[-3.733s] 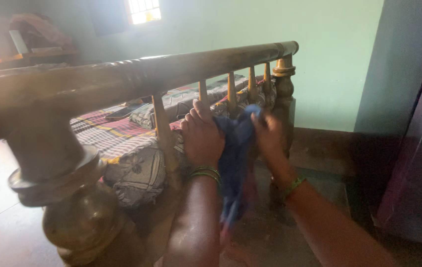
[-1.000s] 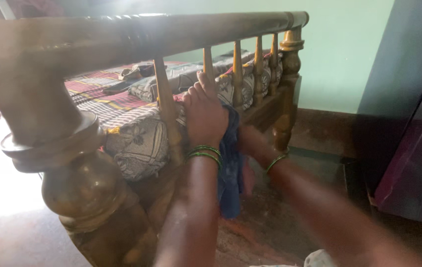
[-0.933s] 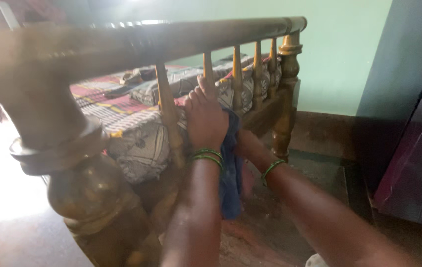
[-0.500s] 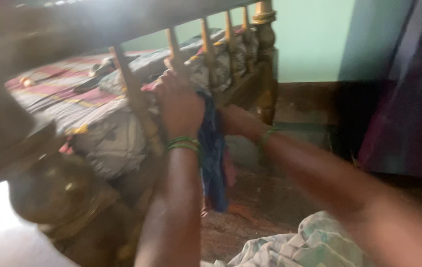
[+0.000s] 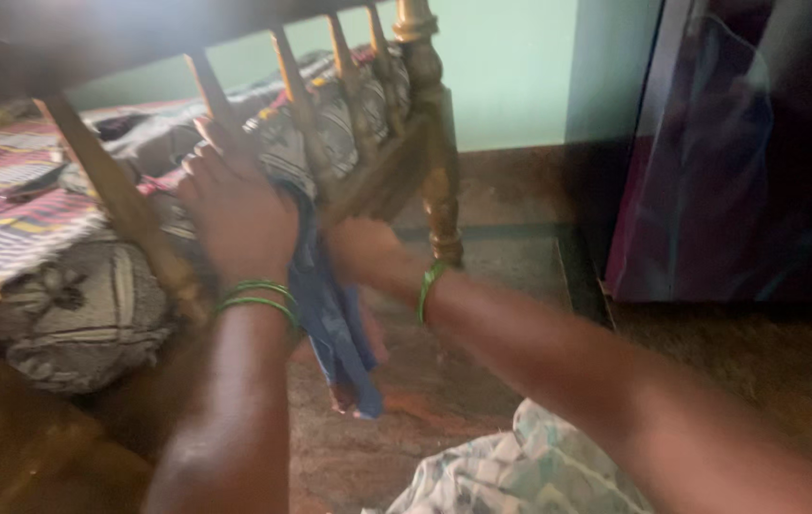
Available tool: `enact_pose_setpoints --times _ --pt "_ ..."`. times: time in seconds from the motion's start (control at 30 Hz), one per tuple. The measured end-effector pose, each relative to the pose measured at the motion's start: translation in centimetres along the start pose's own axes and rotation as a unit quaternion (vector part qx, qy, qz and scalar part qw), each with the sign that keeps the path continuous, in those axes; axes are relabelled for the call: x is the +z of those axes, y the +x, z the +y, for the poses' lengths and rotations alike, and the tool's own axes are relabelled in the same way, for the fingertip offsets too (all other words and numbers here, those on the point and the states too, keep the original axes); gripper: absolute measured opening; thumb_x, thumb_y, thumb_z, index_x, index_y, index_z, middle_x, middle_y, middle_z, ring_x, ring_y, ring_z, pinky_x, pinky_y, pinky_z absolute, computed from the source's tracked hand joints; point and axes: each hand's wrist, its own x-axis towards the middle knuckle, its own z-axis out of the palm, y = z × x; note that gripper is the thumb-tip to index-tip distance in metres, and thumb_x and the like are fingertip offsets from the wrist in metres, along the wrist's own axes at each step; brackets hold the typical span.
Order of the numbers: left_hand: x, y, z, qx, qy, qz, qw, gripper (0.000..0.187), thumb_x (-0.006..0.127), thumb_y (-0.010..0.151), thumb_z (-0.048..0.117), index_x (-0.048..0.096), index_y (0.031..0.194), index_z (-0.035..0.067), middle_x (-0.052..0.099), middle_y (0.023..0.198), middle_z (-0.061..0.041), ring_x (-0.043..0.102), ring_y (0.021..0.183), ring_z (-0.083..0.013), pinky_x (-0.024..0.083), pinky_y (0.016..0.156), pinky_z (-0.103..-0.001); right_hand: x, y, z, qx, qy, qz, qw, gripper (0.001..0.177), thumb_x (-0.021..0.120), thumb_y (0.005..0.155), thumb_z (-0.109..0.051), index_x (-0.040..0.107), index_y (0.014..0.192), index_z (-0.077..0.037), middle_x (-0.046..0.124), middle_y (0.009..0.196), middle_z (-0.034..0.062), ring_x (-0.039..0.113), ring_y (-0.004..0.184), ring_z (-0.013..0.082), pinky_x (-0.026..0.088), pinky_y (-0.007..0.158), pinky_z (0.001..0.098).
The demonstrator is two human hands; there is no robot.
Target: The person wipes the wooden bed frame with a blue cloth, focusing on the side rails and posts. The person moves along the frame, cleaning different sections methodically.
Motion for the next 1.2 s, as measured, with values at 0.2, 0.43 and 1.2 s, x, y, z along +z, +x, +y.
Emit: enact_pose_setpoints --times 0.2,0.43,1.2 --pt "-1.0 0.3 -0.1 0.003 -0.013 0.010 1.000 0.109 0.073 0.075 0.049 0.032 0.152 -0.017 0.057 0.125 -0.023 0.051 0.116 -0.0336 0.038 0.098 -0.045 1.5 2.3 0.0 0.041 0.044 0.096 0.994 0.021 0.071 0.083 -0.020 0.078 0.099 -0.008 0.077 0.101 0.0156 0.076 0.097 0.0318 0.061 0.081 0.0426" --pt "0.9 -0.2 0.0 0.007 0.018 0.099 0.995 0.093 0.066 0.079 0.038 0.036 0.151 -0.012 0.058 0.124 -0.019 0.053 0.117 -0.0329 0.041 0.098 -0.044 1.2 -1.2 0.9 -0.084 0.054 0.036 0.994 0.038 0.077 0.074 -0.019 0.068 0.107 -0.002 0.074 0.092 0.0238 0.073 0.089 0.0425 0.058 0.077 0.0511" --pt "-3.3 -5.7 -1.1 -0.029 -0.327 -0.023 0.944 0.039 0.047 0.104 0.021 0.053 0.135 -0.001 0.059 0.134 -0.026 0.056 0.125 -0.0423 0.045 0.106 -0.051 2.1 -3.7 0.2 -0.041 0.328 0.002 0.944 0.081 0.069 0.078 -0.009 0.039 0.153 -0.012 0.070 0.117 0.0237 0.072 0.097 0.0387 0.059 0.083 0.0496"
